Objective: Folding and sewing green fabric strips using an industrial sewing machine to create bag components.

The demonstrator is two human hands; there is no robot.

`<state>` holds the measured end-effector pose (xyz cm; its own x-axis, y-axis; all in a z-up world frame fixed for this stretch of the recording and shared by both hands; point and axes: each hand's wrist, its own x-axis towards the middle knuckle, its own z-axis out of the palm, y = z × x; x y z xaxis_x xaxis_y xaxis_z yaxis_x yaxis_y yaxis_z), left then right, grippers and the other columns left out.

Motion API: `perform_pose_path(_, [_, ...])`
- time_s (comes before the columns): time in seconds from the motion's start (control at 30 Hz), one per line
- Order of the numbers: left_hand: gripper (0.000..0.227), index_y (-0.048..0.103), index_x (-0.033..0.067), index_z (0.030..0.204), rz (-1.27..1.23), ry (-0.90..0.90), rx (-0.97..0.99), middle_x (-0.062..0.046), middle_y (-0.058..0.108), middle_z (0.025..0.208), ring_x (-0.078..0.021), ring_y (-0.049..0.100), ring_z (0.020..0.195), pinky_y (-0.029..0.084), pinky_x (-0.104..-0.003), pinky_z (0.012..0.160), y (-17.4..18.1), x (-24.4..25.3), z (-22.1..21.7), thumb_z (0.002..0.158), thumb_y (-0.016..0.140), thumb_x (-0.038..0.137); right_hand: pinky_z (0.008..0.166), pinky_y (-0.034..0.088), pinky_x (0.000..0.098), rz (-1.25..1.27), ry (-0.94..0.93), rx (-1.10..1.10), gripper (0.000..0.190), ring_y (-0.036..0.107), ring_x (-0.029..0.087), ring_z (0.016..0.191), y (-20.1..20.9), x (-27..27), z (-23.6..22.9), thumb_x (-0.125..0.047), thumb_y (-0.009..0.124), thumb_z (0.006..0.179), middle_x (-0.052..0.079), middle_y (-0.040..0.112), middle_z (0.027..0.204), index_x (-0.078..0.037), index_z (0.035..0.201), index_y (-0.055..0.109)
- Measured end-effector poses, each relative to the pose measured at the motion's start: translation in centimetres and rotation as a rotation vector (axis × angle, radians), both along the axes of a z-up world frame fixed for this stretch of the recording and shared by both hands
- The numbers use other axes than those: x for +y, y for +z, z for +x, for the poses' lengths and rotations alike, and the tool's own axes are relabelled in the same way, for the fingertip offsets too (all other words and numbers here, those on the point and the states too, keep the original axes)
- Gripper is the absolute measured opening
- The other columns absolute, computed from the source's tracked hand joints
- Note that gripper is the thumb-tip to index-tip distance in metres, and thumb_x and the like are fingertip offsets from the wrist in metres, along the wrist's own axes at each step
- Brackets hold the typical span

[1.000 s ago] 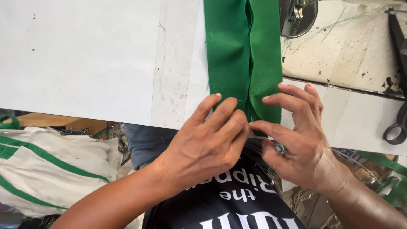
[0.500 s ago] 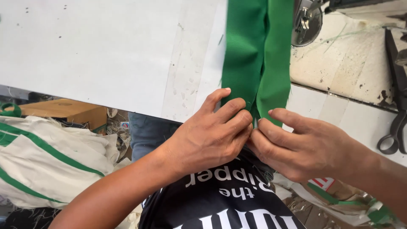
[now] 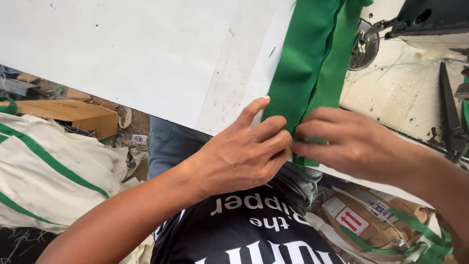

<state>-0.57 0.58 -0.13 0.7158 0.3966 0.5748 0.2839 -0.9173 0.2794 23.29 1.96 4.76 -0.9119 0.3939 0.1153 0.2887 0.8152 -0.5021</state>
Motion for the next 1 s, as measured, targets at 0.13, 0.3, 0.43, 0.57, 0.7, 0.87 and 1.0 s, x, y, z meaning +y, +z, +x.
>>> perform_pose_path(0.13, [0.020, 0.066, 0.0066, 0.086, 0.053, 0.028, 0.011, -0.004, 0.047, 0.086, -0.0255, 0.052, 0.097, 0.044, -0.052, 0.110, -0.2, -0.5, 0.1, 0.103, 0.060, -0.002, 0.062, 0.048, 0.0370, -0.141, -0.092, -0.017, 0.006, 0.056, 0.025, 0.078, -1.6, 0.1, 1.0, -0.008, 0.069, 0.096, 0.010, 0.061, 0.095, -0.006, 0.101, 0.071])
perform_pose_path(0.3, [0.023, 0.064, 0.0093, 0.082, 0.099, 0.084, -0.020, -0.002, 0.048, 0.084, -0.0215, 0.052, 0.087, 0.046, -0.038, 0.097, 0.0, -0.6, 0.3, 0.103, 0.062, 0.000, 0.056, 0.046, 0.0371, -0.208, -0.165, -0.036, 0.012, 0.055, 0.024, 0.071, -2.3, 0.0, 1.0, -0.011, 0.080, 0.088, 0.007, 0.057, 0.094, -0.014, 0.099, 0.076])
perform_pose_path(0.43, [0.026, 0.060, 0.0103, 0.079, 0.108, 0.084, 0.000, -0.002, 0.045, 0.084, -0.0203, 0.050, 0.085, 0.045, -0.035, 0.091, 0.0, -0.6, 0.2, 0.102, 0.059, -0.001, 0.056, 0.047, 0.0358, -0.289, -0.139, -0.026, 0.018, 0.056, 0.023, 0.075, -1.9, 0.6, 1.2, -0.010, 0.078, 0.088, 0.007, 0.058, 0.091, -0.013, 0.106, 0.079])
perform_pose_path(0.57, [0.026, 0.060, 0.0081, 0.077, 0.120, 0.022, -0.028, -0.003, 0.046, 0.080, -0.0211, 0.047, 0.080, 0.048, -0.035, 0.084, 0.0, -0.3, 0.4, 0.100, 0.059, -0.004, 0.054, 0.047, 0.0372, -0.209, -0.098, -0.056, 0.009, 0.053, 0.023, 0.072, -1.4, 0.5, 0.6, -0.004, 0.073, 0.090, 0.007, 0.055, 0.088, -0.012, 0.095, 0.076])
perform_pose_path(0.7, [0.022, 0.064, 0.0002, 0.080, 0.043, -0.064, -0.070, -0.008, 0.046, 0.079, -0.0248, 0.044, 0.075, 0.054, -0.038, 0.081, -0.2, -0.2, 0.4, 0.098, 0.056, -0.011, 0.051, 0.041, 0.0403, -0.042, -0.046, -0.078, 0.017, 0.048, 0.024, 0.069, -0.8, 0.0, -0.1, -0.004, 0.064, 0.100, 0.006, 0.053, 0.084, -0.006, 0.084, 0.064])
perform_pose_path(0.87, [0.020, 0.065, 0.0000, 0.085, 0.041, -0.071, -0.047, -0.007, 0.045, 0.077, -0.0239, 0.045, 0.074, 0.055, -0.040, 0.084, -0.3, 0.0, 0.3, 0.100, 0.054, -0.008, 0.051, 0.043, 0.0376, 0.000, -0.147, -0.040, 0.016, 0.051, 0.023, 0.068, -1.4, -0.6, -0.4, -0.012, 0.063, 0.103, 0.006, 0.054, 0.085, -0.007, 0.089, 0.063])
perform_pose_path(1.0, [0.022, 0.064, 0.0016, 0.081, -0.004, -0.076, -0.085, -0.007, 0.046, 0.077, -0.0245, 0.044, 0.073, 0.054, -0.040, 0.081, -0.1, 0.1, 0.4, 0.099, 0.058, -0.010, 0.048, 0.043, 0.0370, -0.010, -0.140, -0.069, 0.012, 0.053, 0.022, 0.073, -1.8, -0.4, -0.1, -0.008, 0.065, 0.101, 0.004, 0.055, 0.088, -0.010, 0.089, 0.066])
